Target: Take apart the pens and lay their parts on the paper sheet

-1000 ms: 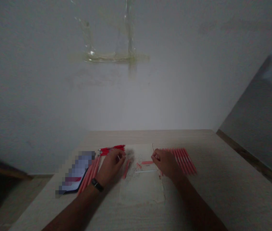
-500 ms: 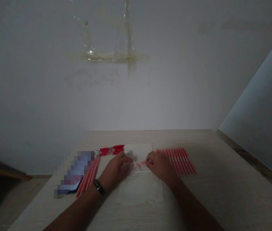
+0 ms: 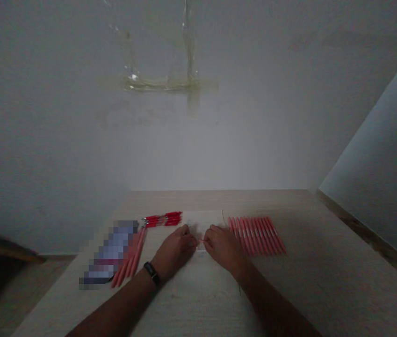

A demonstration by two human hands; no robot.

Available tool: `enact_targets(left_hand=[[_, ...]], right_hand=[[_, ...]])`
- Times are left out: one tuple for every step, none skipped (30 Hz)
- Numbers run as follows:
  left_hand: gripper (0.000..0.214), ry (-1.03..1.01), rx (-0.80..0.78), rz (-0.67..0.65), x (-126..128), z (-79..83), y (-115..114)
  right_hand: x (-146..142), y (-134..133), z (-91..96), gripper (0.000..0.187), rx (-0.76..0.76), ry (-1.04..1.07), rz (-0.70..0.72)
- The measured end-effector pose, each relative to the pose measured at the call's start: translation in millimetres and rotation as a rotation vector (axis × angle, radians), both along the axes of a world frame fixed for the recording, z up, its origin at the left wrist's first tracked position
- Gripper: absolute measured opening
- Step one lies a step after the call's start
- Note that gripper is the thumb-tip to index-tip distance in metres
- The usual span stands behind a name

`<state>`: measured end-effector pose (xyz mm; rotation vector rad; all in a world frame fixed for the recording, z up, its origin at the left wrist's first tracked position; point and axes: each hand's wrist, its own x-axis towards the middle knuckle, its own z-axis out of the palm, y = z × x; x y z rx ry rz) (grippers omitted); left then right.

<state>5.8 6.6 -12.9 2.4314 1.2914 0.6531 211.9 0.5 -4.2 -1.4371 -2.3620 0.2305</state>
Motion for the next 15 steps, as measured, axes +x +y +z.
enact_targets(left_hand=[[0.013, -0.023, 0.0, 0.014, 0.0, 1.4, -0.4], [0.013, -0.051, 0.0, 0.027, 0.0, 3.0, -0.8], [0.012, -0.079, 0.001, 0.039, -0.1, 4.6, -1.3], [0.011, -0.106, 0.0, 0.048, -0.2, 6.1, -1.7], [0.01, -0.125, -0.007, 0.054, -0.2, 7.3, -2.0], [0.009, -0.14, -0.014, 0.07, -0.2, 8.1, -2.3], [0.008, -0.151, -0.025, 0.076, 0.0, 8.4, -2.4], [0.008, -0.163, -0.032, 0.085, 0.2, 8.3, -2.5], [0.008, -0.172, -0.036, 0.091, 0.6, 7.8, -2.4], [0.008, -0.175, -0.039, 0.089, 0.9, 7.1, -2.3], [0.007, -0.176, -0.039, 0.087, 1.3, 6.4, -2.1], [0.007, -0.176, -0.038, 0.083, 1.5, 5.6, -2.0], [0.006, -0.175, -0.037, 0.077, 1.7, 5.1, -2.0], [0.006, -0.176, -0.035, 0.071, 1.7, 4.8, -2.0], [0.007, -0.179, -0.033, 0.064, 1.6, 4.7, -2.2]], right_hand=[[1.5, 0.6, 0.2, 0.008, 0.005, 0.036, 0.009], [3.0, 1.0, 0.1, 0.007, 0.005, 0.075, 0.015], [4.3, 1.3, -0.3, 0.006, 0.002, 0.11, 0.02], [5.4, 1.4, -1.0, 0.007, -0.003, 0.14, 0.027], [6.3, 1.3, -1.9, 0.008, -0.008, 0.161, 0.038], [6.7, 1.1, -3.0, 0.009, -0.01, 0.176, 0.052], [6.8, 0.9, -4.2, 0.01, -0.01, 0.187, 0.067], [6.7, 0.6, -5.2, 0.01, -0.007, 0.197, 0.081], [6.3, 0.4, -6.0, 0.011, -0.004, 0.207, 0.093], [5.8, 0.2, -6.5, 0.011, -0.002, 0.216, 0.103], [5.3, 0.0, -6.6, 0.012, 0.0, 0.227, 0.11], [4.8, -0.3, -6.4, 0.011, 0.002, 0.238, 0.119], [4.4, -0.5, -5.8, 0.011, 0.003, 0.25, 0.131], [4.1, -0.9, -5.0, 0.011, 0.004, 0.261, 0.147], [4.0, -1.3, -4.0, 0.011, 0.004, 0.27, 0.165]])
